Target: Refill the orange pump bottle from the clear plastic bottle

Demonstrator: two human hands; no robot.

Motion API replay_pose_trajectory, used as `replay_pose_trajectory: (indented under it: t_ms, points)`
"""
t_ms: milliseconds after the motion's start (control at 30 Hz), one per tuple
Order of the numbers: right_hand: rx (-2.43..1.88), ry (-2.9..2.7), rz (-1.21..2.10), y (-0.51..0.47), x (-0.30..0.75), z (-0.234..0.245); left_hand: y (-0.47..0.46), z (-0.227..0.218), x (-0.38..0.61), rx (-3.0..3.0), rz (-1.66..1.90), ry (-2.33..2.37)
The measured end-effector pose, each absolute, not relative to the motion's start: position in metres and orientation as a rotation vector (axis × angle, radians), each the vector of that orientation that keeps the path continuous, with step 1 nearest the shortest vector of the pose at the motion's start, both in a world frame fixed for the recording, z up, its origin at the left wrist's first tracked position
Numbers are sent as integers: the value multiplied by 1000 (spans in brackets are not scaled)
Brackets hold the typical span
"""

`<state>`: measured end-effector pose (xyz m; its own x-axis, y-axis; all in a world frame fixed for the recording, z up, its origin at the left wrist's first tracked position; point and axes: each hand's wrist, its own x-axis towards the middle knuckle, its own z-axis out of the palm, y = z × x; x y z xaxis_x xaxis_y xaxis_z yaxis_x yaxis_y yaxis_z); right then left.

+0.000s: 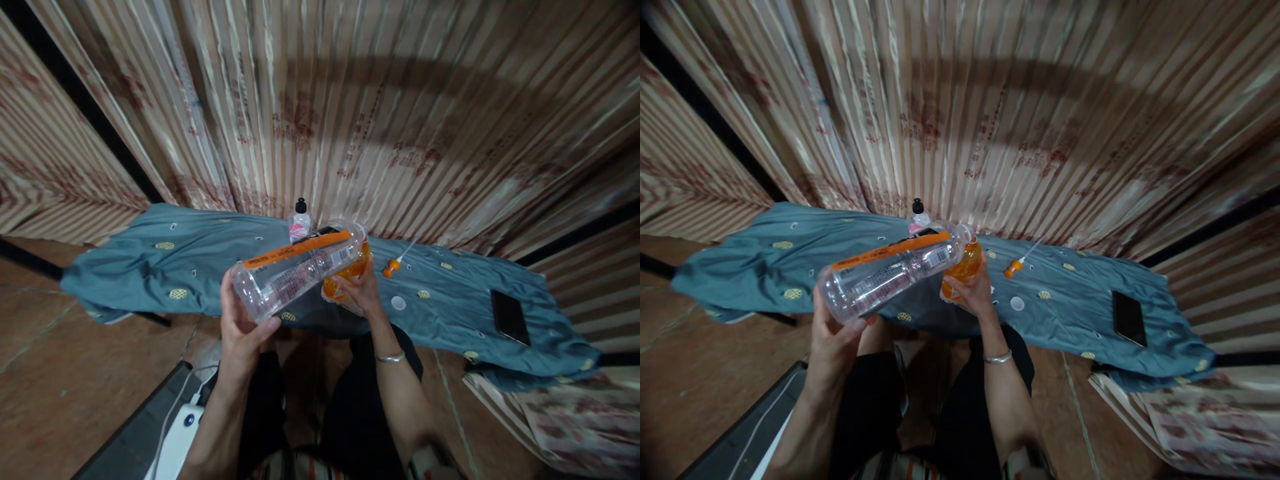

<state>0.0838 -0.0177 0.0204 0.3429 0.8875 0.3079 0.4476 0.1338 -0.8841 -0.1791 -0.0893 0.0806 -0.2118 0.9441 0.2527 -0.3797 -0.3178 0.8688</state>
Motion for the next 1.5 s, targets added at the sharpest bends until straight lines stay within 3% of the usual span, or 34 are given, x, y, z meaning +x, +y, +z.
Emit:
replay_pose_trajectory:
  t_ms: [1500]
  points:
    - [-1512,-1294,443,-19,83,23,-90,84,-178,1047,1716,881]
